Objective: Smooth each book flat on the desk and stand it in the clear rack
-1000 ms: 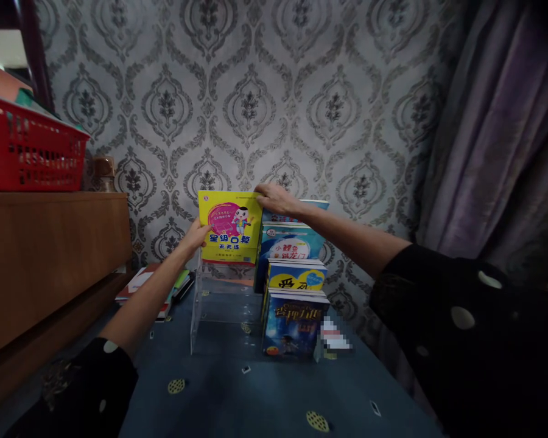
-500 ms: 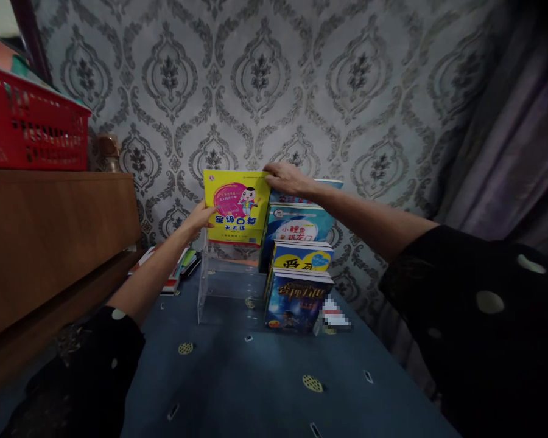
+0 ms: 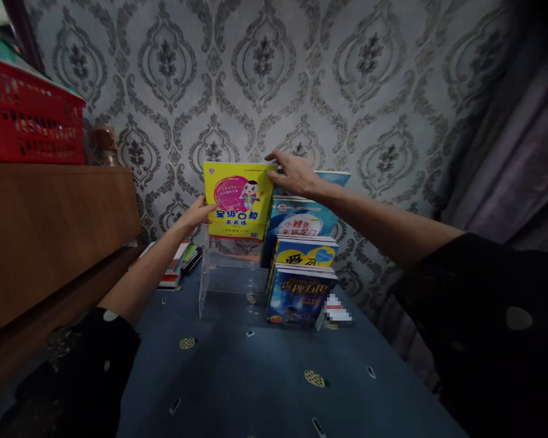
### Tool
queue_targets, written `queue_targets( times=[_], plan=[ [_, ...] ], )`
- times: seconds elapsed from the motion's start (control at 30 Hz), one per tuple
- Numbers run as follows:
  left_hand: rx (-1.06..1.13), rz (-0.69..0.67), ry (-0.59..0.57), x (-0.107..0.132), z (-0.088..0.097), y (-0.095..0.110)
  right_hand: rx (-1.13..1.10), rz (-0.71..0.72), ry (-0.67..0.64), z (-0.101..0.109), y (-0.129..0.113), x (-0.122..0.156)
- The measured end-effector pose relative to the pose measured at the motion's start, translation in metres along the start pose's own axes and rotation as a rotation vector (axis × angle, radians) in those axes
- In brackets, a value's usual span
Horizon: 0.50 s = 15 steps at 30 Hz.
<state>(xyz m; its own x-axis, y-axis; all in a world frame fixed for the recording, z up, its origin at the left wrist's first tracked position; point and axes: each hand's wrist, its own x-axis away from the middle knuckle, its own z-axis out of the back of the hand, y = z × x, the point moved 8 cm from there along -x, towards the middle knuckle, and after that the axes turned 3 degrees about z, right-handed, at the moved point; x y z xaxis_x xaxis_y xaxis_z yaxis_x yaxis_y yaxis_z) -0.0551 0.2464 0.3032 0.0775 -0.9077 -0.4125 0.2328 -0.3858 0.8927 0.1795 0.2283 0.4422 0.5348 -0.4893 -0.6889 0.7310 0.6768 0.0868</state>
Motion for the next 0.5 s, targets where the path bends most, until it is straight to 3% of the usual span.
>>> queue_targets(
  times=[0.13,0.23,0.3,0.4,0.5],
  plan=[
    [-0.064,-0.017,0.026,0.0,0.019,-0.011,0.002,0.042,0.116,0.012,-0.01,0.014],
    [-0.268,-0.003,0.133,0.004,0.053,-0.037,-0.014,0.084,0.232,0.024,-0.032,0.049],
    [-0.419,0.056,0.213,0.013,0.081,-0.065,-0.074,0.102,0.23,0.02,-0.05,0.086],
    [-0.646,0.185,0.273,0.039,0.111,-0.115,-0.227,0.21,0.145,-0.013,-0.086,0.154],
    [-0.862,0.29,0.206,0.067,0.116,-0.162,-0.417,0.313,0.059,-0.066,-0.118,0.226]
  ],
)
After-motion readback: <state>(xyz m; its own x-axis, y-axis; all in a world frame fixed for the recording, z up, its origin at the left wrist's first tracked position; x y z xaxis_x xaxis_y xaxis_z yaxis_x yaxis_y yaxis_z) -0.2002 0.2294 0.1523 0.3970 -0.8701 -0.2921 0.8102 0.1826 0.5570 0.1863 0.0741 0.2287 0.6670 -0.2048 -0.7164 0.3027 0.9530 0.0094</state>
